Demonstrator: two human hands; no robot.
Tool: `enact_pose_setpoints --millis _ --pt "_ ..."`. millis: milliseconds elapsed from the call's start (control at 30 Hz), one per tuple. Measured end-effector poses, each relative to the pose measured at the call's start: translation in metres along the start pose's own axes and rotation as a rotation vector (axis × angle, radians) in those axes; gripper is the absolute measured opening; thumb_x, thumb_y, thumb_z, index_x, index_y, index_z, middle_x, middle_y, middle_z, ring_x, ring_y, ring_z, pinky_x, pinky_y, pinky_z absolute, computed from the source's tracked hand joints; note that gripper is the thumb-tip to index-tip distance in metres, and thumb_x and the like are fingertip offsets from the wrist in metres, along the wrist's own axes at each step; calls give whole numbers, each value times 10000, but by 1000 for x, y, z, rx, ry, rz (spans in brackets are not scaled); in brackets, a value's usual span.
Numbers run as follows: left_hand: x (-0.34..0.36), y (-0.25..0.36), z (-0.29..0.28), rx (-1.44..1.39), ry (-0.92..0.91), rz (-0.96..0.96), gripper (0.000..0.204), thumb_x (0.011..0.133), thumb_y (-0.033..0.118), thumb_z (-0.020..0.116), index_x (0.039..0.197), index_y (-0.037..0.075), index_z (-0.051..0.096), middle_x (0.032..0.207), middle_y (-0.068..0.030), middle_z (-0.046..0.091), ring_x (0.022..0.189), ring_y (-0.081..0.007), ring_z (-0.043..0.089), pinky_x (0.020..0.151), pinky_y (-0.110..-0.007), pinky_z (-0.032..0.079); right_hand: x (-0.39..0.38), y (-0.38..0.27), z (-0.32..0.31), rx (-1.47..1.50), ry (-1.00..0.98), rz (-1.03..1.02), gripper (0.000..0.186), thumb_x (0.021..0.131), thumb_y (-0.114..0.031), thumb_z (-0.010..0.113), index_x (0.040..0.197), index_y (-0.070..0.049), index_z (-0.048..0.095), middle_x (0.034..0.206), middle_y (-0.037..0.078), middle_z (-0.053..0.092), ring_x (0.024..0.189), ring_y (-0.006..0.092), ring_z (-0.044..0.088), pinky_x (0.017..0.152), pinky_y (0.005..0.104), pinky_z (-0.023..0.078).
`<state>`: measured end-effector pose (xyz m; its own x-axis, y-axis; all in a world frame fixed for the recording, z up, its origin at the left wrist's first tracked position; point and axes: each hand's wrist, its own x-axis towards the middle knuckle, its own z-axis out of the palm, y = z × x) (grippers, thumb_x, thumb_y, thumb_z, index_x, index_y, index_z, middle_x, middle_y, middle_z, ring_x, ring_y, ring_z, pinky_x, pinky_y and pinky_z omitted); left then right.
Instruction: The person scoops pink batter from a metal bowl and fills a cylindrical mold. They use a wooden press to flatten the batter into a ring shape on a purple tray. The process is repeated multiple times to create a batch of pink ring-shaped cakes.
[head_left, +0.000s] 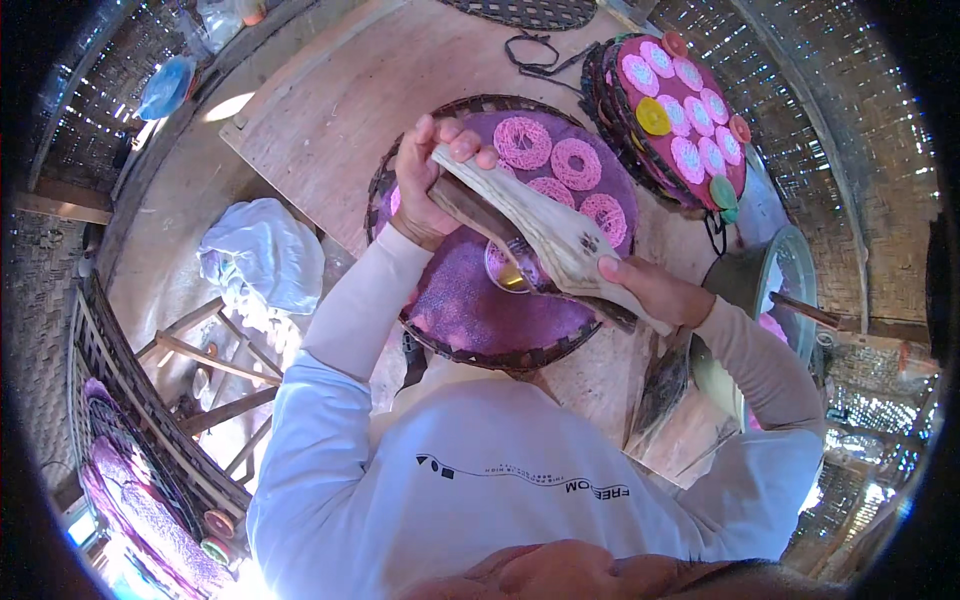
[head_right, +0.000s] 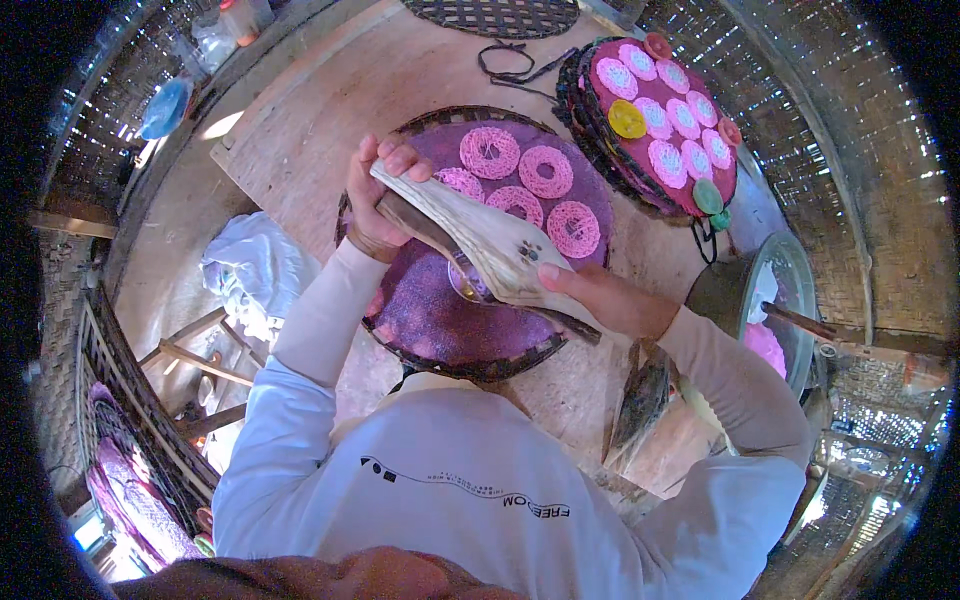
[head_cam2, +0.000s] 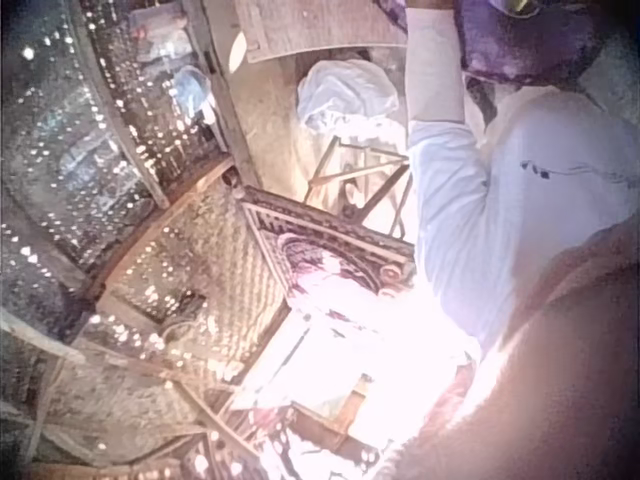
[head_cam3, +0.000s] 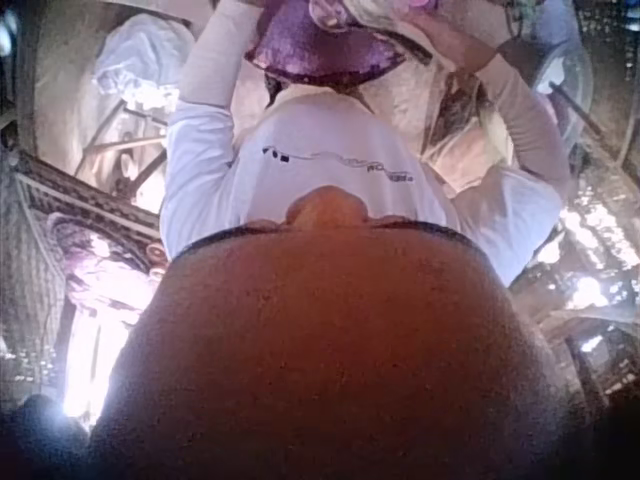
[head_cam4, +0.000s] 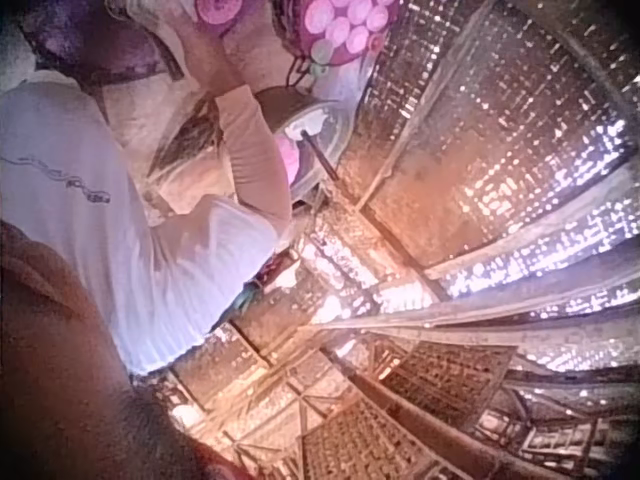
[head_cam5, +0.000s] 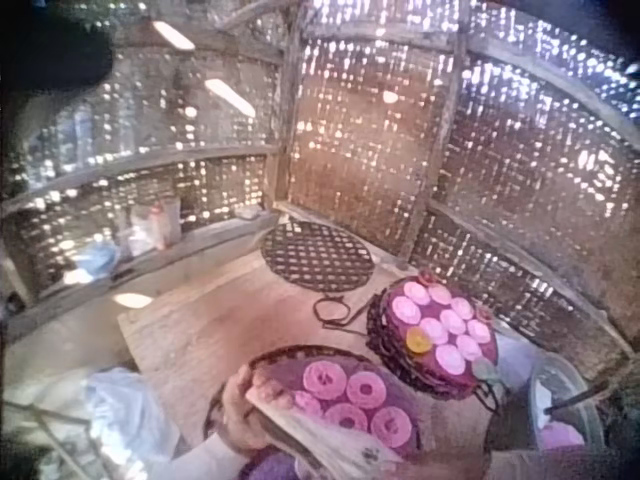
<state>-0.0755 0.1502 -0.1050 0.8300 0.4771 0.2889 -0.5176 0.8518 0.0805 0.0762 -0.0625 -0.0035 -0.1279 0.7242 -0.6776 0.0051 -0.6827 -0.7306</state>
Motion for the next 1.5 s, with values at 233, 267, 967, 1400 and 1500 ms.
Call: enact_pose_setpoints --millis 233,267,967,1400,1500 --pt "7 -15 -20 -90 39 -14 284 895 387 466 710 173 480 647 11 501 755 -241 527 689 -378 441 -15 -9 -6 -222 137 -60 558 909 -482 437 1151 10 537 1010 57 605 913 123 558 805 259 446" --pt "9 -15 -21 -104 18 -17 284 894 383 467 701 175 476 639 14 500 749 -240 526 683 -376 439 -15 -10 -5 -274 185 -95 559 896 -501 447 1103 6 563 942 52 612 842 127 565 749 266 453" --pt "-13 6 -25 -21 113 29 326 904 402 467 680 165 461 616 20 469 728 -218 520 680 -382 442 6 -5 7 -404 254 13 645 823 -616 470 703 -11 656 546 49 571 568 146 583 556 283 459" --pt "-11 -25 39 1864 -455 91 548 713 205 696 1201 38 510 1207 -156 540 1147 -251 490 991 -335 345 -10 -5 2 -316 345 -303 501 887 -486 472 909 -15 641 672 36 603 591 120 565 530 267 445" --pt "-26 -26 71 1742 -56 235 496 646 185 756 1081 28 579 1064 -133 621 975 -243 599 872 -332 448 7 -13 25 252 219 -378 518 893 -490 456 1045 -16 596 848 83 635 716 128 604 645 263 482"
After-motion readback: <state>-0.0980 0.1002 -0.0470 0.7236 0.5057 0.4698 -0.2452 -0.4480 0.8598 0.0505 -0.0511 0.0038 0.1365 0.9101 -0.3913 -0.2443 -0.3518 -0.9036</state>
